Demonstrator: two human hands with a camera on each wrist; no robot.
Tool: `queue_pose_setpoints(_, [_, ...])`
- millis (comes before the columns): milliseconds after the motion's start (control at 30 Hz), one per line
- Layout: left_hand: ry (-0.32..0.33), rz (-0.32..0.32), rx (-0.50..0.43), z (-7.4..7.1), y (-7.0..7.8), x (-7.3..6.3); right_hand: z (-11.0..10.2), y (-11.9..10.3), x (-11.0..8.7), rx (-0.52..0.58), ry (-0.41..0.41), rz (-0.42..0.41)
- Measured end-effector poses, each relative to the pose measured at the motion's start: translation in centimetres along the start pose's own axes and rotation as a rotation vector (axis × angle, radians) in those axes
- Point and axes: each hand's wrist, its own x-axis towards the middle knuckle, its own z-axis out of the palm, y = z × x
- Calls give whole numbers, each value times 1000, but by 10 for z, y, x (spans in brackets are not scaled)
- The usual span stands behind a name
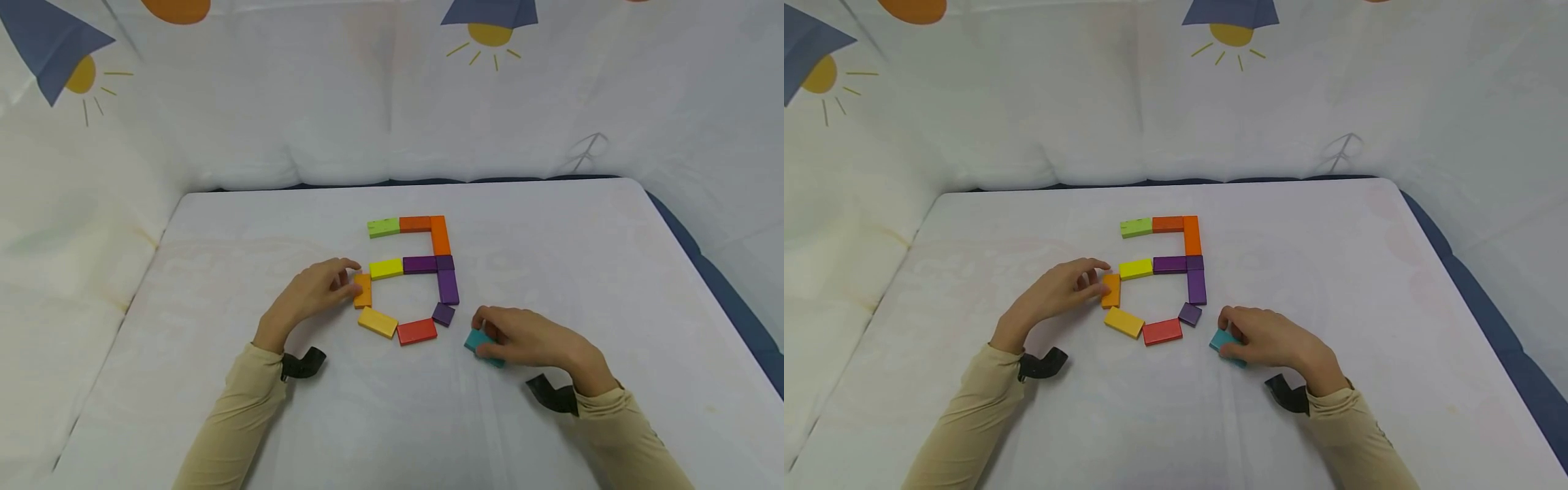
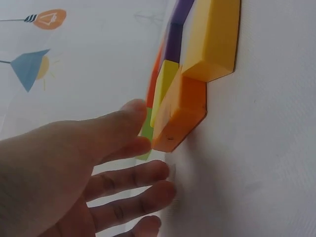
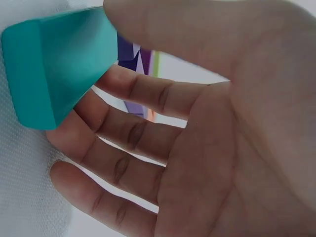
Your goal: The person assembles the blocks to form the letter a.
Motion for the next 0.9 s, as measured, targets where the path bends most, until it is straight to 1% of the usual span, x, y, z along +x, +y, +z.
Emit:
queue_pose_setpoints(100, [52, 35, 6, 0, 4, 1, 0, -2, 0, -14, 7, 21])
queue_pose_setpoints(200, [119, 105, 11, 0, 11, 1, 1, -3, 0, -34, 18, 33])
queue_pose_setpoints(267, [151, 156, 15, 1, 14, 2, 1, -4, 0, -51, 32, 38])
queue_pose_setpoints(333, [167, 200, 23, 1, 17, 3, 0, -4, 0, -68, 46, 35])
queue_pose_setpoints(400, [167, 225, 36, 3, 18, 4, 0, -4, 0, -80, 60, 35])
queue_pose_setpoints(467, [158, 232, 51, 4, 18, 4, 0, -4, 1, -86, 73, 31])
queue_pose_setpoints(567, [151, 221, 73, 5, 18, 4, 0, -4, 2, -92, 88, 28])
queue_pose_setpoints(667, [152, 206, 85, 5, 16, 4, 0, -4, 3, -103, 104, 26])
queue_pose_setpoints(900, [155, 193, 107, 4, 14, 4, 1, -4, 5, -116, 149, 30])
